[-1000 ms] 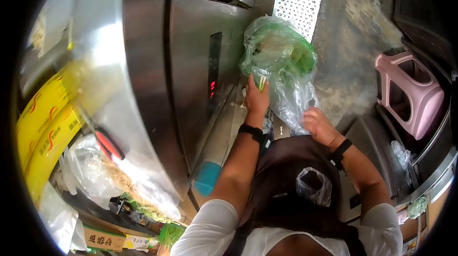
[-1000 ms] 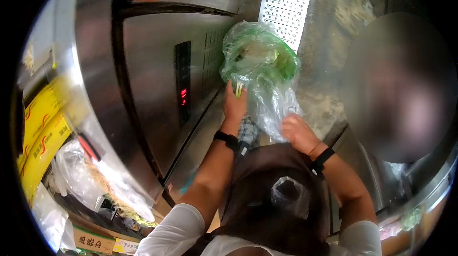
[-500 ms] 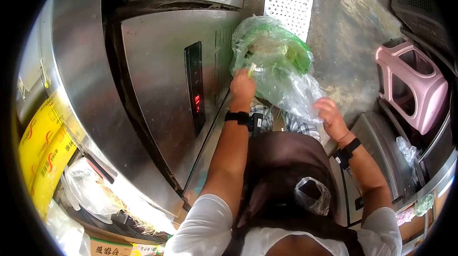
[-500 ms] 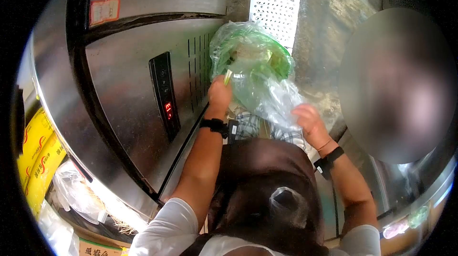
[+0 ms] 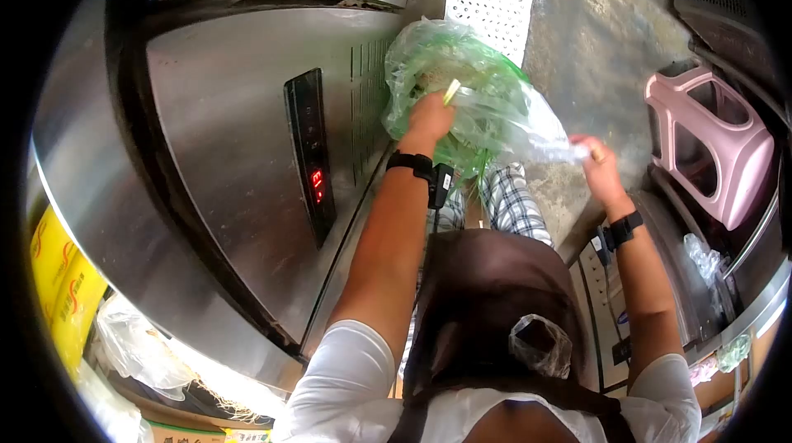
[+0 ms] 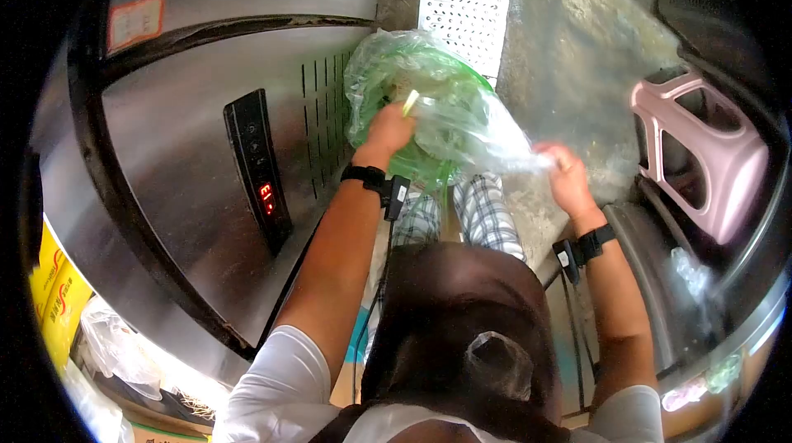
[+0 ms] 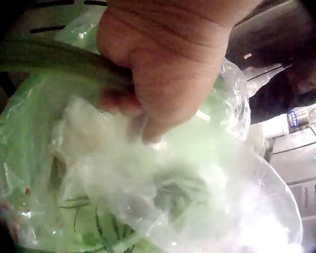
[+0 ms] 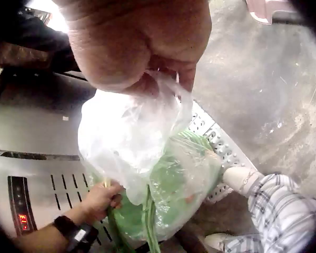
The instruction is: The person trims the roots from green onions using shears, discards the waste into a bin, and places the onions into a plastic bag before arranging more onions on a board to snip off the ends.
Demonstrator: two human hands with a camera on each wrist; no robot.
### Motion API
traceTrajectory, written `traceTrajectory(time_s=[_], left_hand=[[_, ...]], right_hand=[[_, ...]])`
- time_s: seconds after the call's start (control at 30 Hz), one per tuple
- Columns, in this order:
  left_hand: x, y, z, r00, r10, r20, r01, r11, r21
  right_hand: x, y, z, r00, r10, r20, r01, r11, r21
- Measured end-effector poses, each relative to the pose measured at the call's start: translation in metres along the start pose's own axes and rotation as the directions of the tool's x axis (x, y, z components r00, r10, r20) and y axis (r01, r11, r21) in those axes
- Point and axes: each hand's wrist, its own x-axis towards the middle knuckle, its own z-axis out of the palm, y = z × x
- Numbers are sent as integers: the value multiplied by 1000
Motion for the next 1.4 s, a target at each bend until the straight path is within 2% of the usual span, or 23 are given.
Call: traceTrajectory(time_s=[0.03,0.07,0.17,0.2,0.27,0.3,0.33,0.43,0.53,0.63,0.73,0.83,0.9,0.97,1.0,1.03,1.07,1.1,1.13,1.2,1.27,1.33,1.4], left_hand=[[0,-1,2,999,-38,-10,38,999,-10],[-2,-3,3,998,-38,-51,36,998,-45],[-21,-13,2,980,-35,-196,8,991,-137],[-35,-13,-3,967,-28,-255,-14,987,-160],[-67,-12,-16,930,8,-369,-75,983,-168],[-84,-6,-24,916,-26,-399,-43,986,-161],[-99,1,-32,901,-58,-430,-11,987,-157],[-135,13,-43,847,-139,-513,28,976,-218],[-160,22,-52,800,-182,-572,15,959,-284],[-187,35,-61,801,-254,-543,65,937,-344],[-212,43,-64,778,-265,-570,52,930,-363],[-238,50,-65,774,-224,-592,5,938,-348],[-255,42,-64,762,-213,-612,-34,930,-365],[-271,22,-60,725,-241,-646,-74,904,-420],[-276,21,-66,706,-369,-605,-38,833,-552],[-280,24,-74,682,-490,-543,-1,741,-671],[-282,29,-83,611,-638,-469,93,646,-758],[-283,32,-86,599,-657,-457,93,624,-776],[-284,35,-84,586,-678,-443,91,599,-796],[-287,40,-76,580,-702,-413,105,567,-817],[-286,35,-71,649,-635,-419,45,582,-812],[-286,35,-71,695,-592,-408,25,588,-809],[-270,45,-75,725,-573,-382,42,590,-806]], right_hand=[[1,0,2,995,18,-98,-14,999,32],[0,-1,3,974,-83,-210,40,978,-205],[-9,-64,25,827,-345,-444,221,925,-308],[-12,-71,31,795,-422,-436,288,895,-342],[-18,-59,58,793,-322,-518,309,944,-114],[-20,-54,73,793,-266,-549,319,948,2],[-23,-56,87,845,-178,-504,243,968,66],[-14,-71,115,973,-154,-169,134,983,-125],[4,-110,131,894,-293,-340,77,847,-526],[11,-107,141,902,-142,-408,17,955,-295],[19,-87,154,951,7,-309,-35,996,-84],[54,-60,184,983,19,-183,-18,1000,8],[79,-16,213,946,-278,-169,246,951,-187],[104,13,229,996,75,-54,-72,996,49],[117,27,237,969,248,6,-246,960,133],[120,38,238,970,239,50,-238,971,-23],[123,48,239,969,230,95,-210,961,-180],[126,59,239,966,220,139,-165,931,-326],[141,99,259,981,163,105,-134,961,-241],[178,139,270,994,109,13,-98,930,-355],[198,115,260,993,89,-80,-120,704,-700],[192,75,249,950,182,-255,-255,921,-295],[186,72,271,823,243,-514,-216,970,113]])
